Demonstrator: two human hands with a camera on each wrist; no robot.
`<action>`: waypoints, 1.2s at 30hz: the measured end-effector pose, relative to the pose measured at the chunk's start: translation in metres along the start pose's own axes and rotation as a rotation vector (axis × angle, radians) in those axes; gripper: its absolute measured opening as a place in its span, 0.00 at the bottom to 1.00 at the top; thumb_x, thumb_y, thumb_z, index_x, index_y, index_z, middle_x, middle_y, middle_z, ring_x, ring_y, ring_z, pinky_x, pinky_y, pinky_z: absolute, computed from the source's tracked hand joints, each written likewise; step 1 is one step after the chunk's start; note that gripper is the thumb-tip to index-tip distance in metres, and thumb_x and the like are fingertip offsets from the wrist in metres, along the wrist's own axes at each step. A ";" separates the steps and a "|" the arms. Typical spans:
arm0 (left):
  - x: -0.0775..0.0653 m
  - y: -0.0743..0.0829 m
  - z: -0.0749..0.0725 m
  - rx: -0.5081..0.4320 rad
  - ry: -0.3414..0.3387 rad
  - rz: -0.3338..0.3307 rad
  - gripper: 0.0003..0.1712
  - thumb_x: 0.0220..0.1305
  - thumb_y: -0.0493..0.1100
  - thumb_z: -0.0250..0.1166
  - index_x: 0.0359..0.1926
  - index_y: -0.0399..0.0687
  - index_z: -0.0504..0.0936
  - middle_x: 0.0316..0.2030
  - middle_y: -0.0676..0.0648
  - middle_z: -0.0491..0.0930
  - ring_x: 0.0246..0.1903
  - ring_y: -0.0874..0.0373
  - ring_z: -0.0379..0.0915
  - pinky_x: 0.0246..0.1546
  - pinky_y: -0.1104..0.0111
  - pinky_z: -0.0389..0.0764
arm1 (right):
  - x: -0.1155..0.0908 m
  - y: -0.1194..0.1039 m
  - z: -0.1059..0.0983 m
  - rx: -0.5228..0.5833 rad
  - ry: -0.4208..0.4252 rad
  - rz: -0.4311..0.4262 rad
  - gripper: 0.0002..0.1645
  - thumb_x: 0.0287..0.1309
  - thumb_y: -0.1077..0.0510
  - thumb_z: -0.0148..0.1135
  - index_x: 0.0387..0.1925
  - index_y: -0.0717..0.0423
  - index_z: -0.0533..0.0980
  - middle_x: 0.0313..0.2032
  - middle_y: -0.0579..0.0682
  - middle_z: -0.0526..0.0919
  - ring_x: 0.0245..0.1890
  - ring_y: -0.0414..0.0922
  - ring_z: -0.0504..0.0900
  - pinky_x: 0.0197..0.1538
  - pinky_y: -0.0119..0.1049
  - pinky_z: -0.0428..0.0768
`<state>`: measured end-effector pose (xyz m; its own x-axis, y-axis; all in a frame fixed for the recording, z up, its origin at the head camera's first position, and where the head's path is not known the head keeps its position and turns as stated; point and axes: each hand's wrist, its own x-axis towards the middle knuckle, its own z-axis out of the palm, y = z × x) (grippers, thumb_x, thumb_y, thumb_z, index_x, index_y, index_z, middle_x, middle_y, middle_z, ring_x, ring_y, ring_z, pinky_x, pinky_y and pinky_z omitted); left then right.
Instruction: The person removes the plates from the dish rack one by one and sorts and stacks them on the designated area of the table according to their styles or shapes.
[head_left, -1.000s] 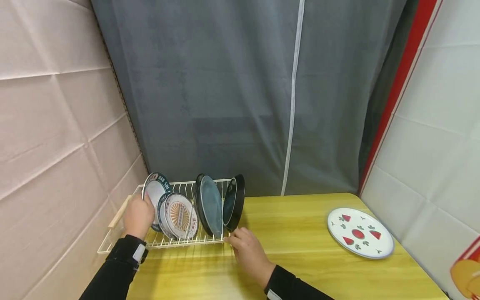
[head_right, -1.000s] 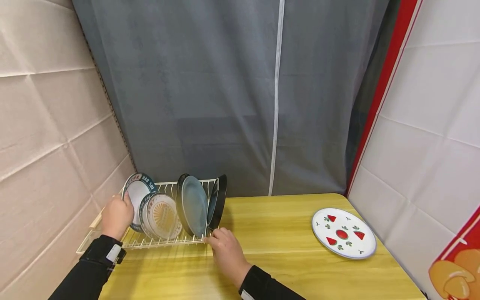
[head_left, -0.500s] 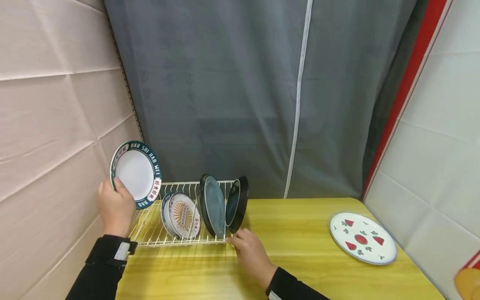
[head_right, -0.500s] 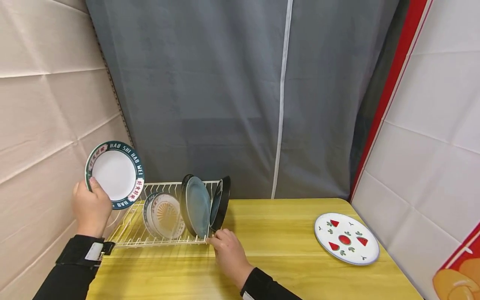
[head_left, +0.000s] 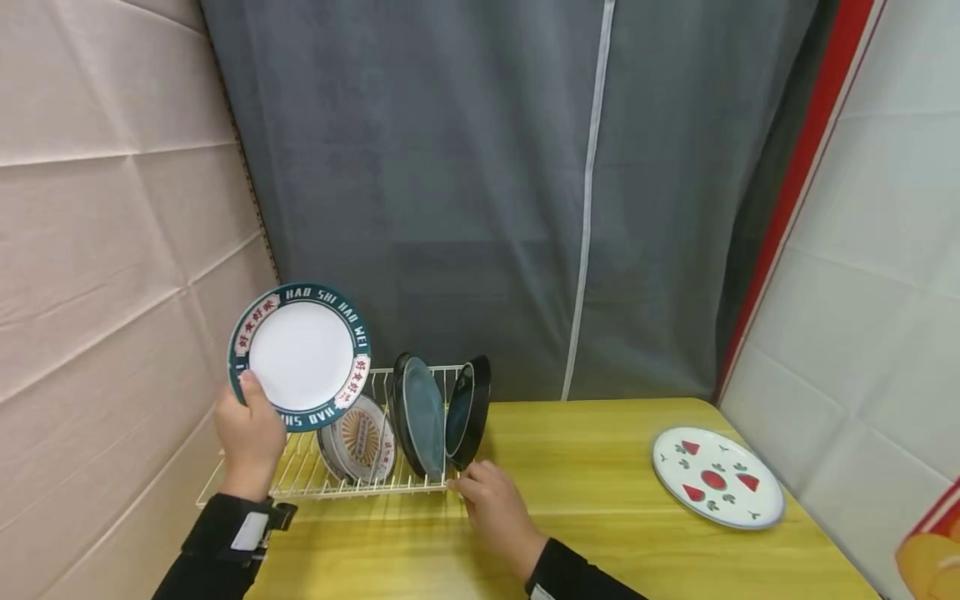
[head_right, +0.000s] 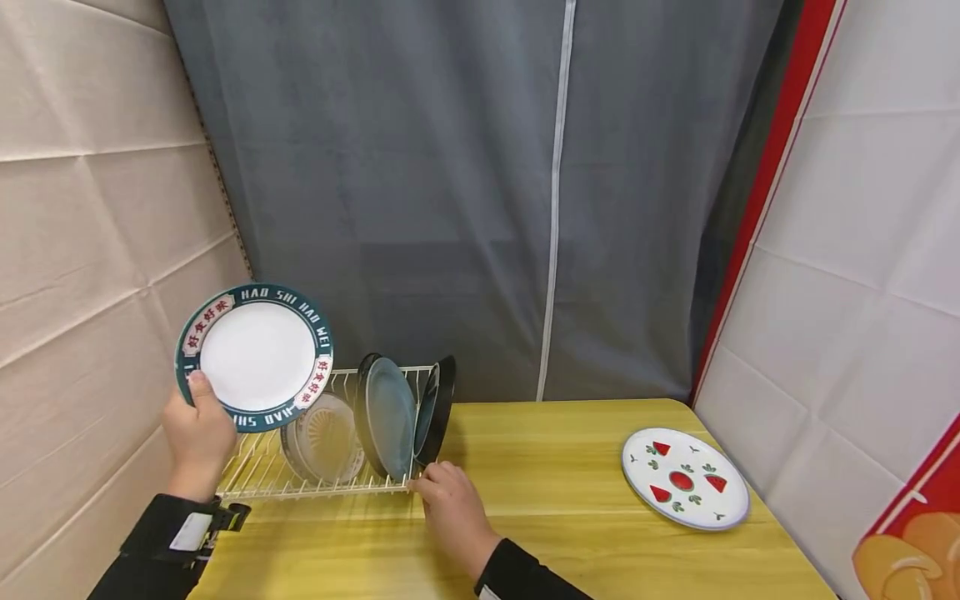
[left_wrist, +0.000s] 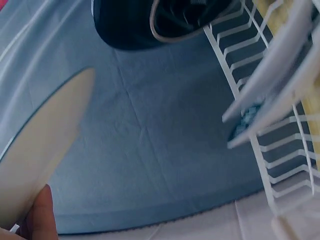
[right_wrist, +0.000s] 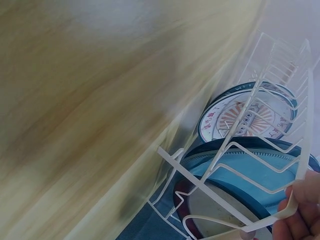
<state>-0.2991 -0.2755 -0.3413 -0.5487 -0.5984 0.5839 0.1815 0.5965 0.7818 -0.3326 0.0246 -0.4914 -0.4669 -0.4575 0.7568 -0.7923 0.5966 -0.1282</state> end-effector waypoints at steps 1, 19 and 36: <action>-0.002 -0.001 0.001 -0.005 -0.023 -0.015 0.31 0.77 0.57 0.35 0.70 0.46 0.64 0.57 0.33 0.77 0.49 0.44 0.75 0.52 0.61 0.77 | 0.000 0.000 0.000 0.001 -0.005 0.003 0.15 0.43 0.67 0.73 0.32 0.45 0.86 0.26 0.37 0.76 0.28 0.33 0.70 0.32 0.21 0.65; -0.060 0.000 0.055 -0.153 -0.228 -0.116 0.34 0.77 0.57 0.34 0.67 0.37 0.66 0.58 0.30 0.74 0.53 0.44 0.71 0.52 0.70 0.67 | -0.008 0.014 -0.020 0.090 -0.073 -0.040 0.20 0.50 0.68 0.69 0.44 0.48 0.83 0.44 0.42 0.83 0.45 0.38 0.82 0.49 0.27 0.81; -0.101 0.003 0.083 -0.208 -0.378 -0.220 0.34 0.76 0.60 0.34 0.71 0.44 0.62 0.61 0.35 0.74 0.59 0.45 0.71 0.49 0.81 0.66 | 0.016 0.032 -0.074 0.014 0.159 0.123 0.17 0.56 0.63 0.65 0.48 0.53 0.80 0.46 0.46 0.84 0.48 0.40 0.82 0.52 0.32 0.83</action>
<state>-0.3113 -0.1686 -0.4163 -0.8432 -0.4393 0.3099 0.1664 0.3350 0.9274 -0.3365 0.0852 -0.4367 -0.4935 -0.2707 0.8265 -0.7386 0.6322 -0.2340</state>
